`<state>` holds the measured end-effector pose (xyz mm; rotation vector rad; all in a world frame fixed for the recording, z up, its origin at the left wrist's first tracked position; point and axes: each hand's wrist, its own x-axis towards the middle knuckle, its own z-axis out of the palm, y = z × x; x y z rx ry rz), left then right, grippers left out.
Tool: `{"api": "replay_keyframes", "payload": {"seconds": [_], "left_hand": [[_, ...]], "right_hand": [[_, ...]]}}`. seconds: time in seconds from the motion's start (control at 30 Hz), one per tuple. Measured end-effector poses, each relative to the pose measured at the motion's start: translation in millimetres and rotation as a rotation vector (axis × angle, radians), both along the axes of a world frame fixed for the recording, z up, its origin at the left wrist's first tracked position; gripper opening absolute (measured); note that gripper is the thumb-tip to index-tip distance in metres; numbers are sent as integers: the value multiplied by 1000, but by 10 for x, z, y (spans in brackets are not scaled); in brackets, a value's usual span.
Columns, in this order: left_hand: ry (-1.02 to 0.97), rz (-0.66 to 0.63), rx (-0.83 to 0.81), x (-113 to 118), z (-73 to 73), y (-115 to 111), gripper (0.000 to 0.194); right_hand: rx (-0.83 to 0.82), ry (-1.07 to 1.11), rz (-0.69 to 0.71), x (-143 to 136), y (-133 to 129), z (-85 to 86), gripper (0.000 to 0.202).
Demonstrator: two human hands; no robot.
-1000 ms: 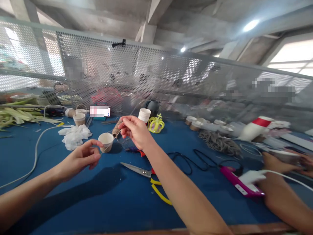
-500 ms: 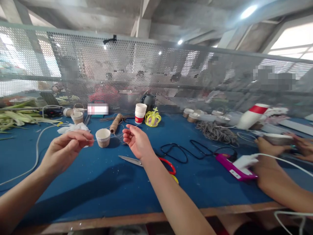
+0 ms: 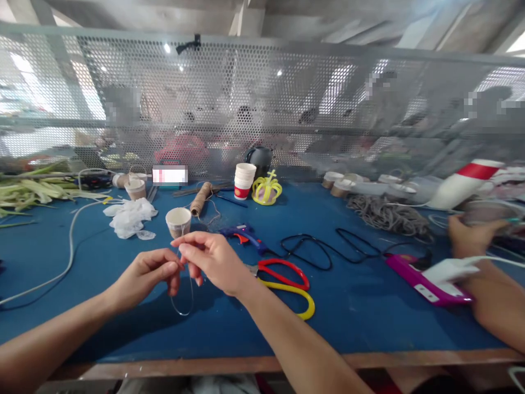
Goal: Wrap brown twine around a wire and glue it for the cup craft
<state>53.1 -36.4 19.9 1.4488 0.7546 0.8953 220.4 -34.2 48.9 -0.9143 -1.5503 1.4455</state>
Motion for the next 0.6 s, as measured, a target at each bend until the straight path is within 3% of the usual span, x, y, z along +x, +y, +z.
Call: {"api": "replay_keyframes", "payload": {"seconds": [0.3,0.6], "left_hand": [[-28,55,-80,52,-32,-72,31],[72,-41,-101,-13,8,1,27]], "right_hand": [[18,-78,16,-18,-41,-76,22],[28,-167,-19,-75,-93,-97,20]]}}
